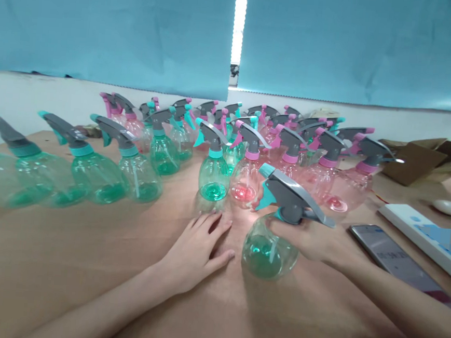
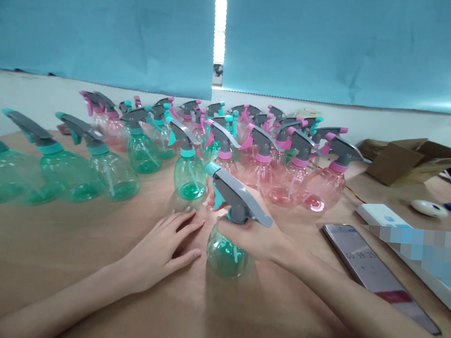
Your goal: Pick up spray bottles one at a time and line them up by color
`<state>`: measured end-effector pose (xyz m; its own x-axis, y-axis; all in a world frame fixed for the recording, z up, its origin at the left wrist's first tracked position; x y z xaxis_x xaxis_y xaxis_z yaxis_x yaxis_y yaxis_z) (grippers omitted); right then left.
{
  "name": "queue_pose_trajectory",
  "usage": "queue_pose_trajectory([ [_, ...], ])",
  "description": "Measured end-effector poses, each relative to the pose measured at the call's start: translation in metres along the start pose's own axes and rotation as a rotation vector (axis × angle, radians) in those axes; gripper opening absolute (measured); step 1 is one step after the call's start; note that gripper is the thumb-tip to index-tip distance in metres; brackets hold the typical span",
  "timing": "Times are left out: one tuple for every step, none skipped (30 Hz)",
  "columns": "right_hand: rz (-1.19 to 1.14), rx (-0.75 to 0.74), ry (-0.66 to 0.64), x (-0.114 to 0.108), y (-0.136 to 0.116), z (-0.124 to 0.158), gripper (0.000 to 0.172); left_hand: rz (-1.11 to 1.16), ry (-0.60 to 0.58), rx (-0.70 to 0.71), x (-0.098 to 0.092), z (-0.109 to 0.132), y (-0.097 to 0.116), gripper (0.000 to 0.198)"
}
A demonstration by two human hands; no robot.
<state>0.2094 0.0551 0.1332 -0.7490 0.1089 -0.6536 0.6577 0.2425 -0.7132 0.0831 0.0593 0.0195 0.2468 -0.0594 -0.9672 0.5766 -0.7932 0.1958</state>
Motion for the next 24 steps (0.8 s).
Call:
queue_pose_trajectory([
  [-0.054, 0.001, -0.036, 0.0027, -0.0008, -0.0011, 0.025, 0.003, 0.005, 0.001, -0.0004, -0.0001, -0.0001, 0.051],
  [-0.1, 0.011, -0.074, 0.006, -0.001, -0.0022, 0.029, 0.007, 0.012, 0.003, -0.0008, -0.0002, -0.0001, 0.051],
  [-0.127, 0.022, -0.103, 0.0086, -0.0008, -0.0032, 0.031, 0.01, 0.017, 0.006, -0.0012, -0.0002, 0.0, 0.051],
  [-0.126, 0.024, -0.119, 0.0105, -0.0013, -0.0039, 0.031, 0.014, 0.021, 0.008, -0.0016, -0.0001, 0.0, 0.051],
  [-0.113, 0.022, -0.125, 0.0114, -0.0021, -0.0044, 0.031, 0.017, 0.024, 0.01, -0.002, -0.0001, 0.0001, 0.051],
  [-0.101, 0.018, -0.12, 0.0112, -0.003, -0.0046, 0.03, 0.019, 0.026, 0.012, -0.0022, 0.0, 0.0001, 0.051],
  [-0.096, 0.013, -0.109, 0.0103, -0.0039, -0.0046, 0.03, 0.02, 0.028, 0.012, -0.0026, 0.0001, 0.0001, 0.05],
  [-0.096, 0.007, -0.1, 0.0094, -0.0046, -0.0045, 0.031, 0.019, 0.029, 0.011, -0.0027, 0.0001, 0.0001, 0.05],
  [-0.097, 0.004, -0.093, 0.0088, -0.0049, -0.0042, 0.032, 0.017, 0.03, 0.011, -0.003, 0.0001, 0.0002, 0.05],
  [-0.095, 0.002, -0.088, 0.0086, -0.0045, -0.0039, 0.033, 0.014, 0.029, 0.011, -0.003, 0.0, 0.0004, 0.05],
  [-0.086, 0.004, -0.087, 0.0089, -0.0033, -0.0037, 0.034, 0.012, 0.026, 0.01, -0.0029, -0.0002, 0.0005, 0.05],
  [-0.073, 0.009, -0.09, 0.0101, -0.0013, -0.0035, 0.034, 0.01, 0.025, 0.009, -0.0029, -0.0004, 0.0007, 0.05],
  [-0.066, 0.012, -0.087, 0.0106, 0.0008, -0.0034, 0.033, 0.008, 0.025, 0.008, -0.003, -0.0006, 0.0009, 0.05],
  [-0.071, 0.009, -0.074, 0.01, 0.0025, -0.0034, 0.032, 0.008, 0.025, 0.008, -0.0031, -0.0008, 0.001, 0.05],
  [-0.083, 0.004, -0.062, 0.0095, 0.0039, -0.0035, 0.031, 0.008, 0.024, 0.008, -0.003, -0.0009, 0.001, 0.049],
  [-0.098, -0.001, -0.057, 0.0094, 0.0047, -0.0037, 0.031, 0.01, 0.023, 0.009, -0.0029, -0.001, 0.0011, 0.049],
  [-0.116, -0.008, -0.056, 0.0095, 0.0048, -0.0039, 0.032, 0.01, 0.024, 0.011, -0.0029, -0.0011, 0.001, 0.05],
  [-0.134, -0.015, -0.064, 0.0101, 0.0042, -0.0041, 0.034, 0.01, 0.023, 0.011, -0.0026, -0.001, 0.0007, 0.05],
  [-0.15, -0.021, -0.073, 0.0107, 0.0029, -0.0044, 0.037, 0.01, 0.022, 0.012, -0.0023, -0.001, 0.0004, 0.05],
  [-0.164, -0.023, -0.089, 0.0116, 0.0014, -0.0045, 0.04, 0.009, 0.022, 0.012, -0.0022, -0.0009, 0.0001, 0.05],
  [-0.178, -0.026, -0.095, 0.0115, -0.0005, -0.0046, 0.042, 0.008, 0.023, 0.013, -0.0021, -0.0007, -0.0001, 0.05],
  [-0.189, -0.026, -0.097, 0.0109, -0.0022, -0.0045, 0.043, 0.007, 0.023, 0.013, -0.002, -0.0005, -0.0003, 0.05],
  [-0.188, -0.021, -0.102, 0.0108, -0.0033, -0.0044, 0.044, 0.007, 0.024, 0.013, -0.0019, -0.0003, -0.0003, 0.05],
  [-0.175, -0.012, -0.108, 0.0113, -0.0037, -0.0041, 0.044, 0.008, 0.026, 0.013, -0.002, 0.0, -0.0002, 0.05],
])
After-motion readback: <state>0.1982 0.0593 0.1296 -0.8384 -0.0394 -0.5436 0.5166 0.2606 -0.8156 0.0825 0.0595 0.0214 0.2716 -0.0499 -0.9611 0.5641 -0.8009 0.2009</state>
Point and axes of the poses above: each hand's wrist, its own z-axis away from the middle knuckle, its own x-axis out of the palm, y = z × x, the point moved 10 cm from there along -z, towards the middle knuckle, and after that the axes turned 10 degrees about x, right-handed, at the moved point
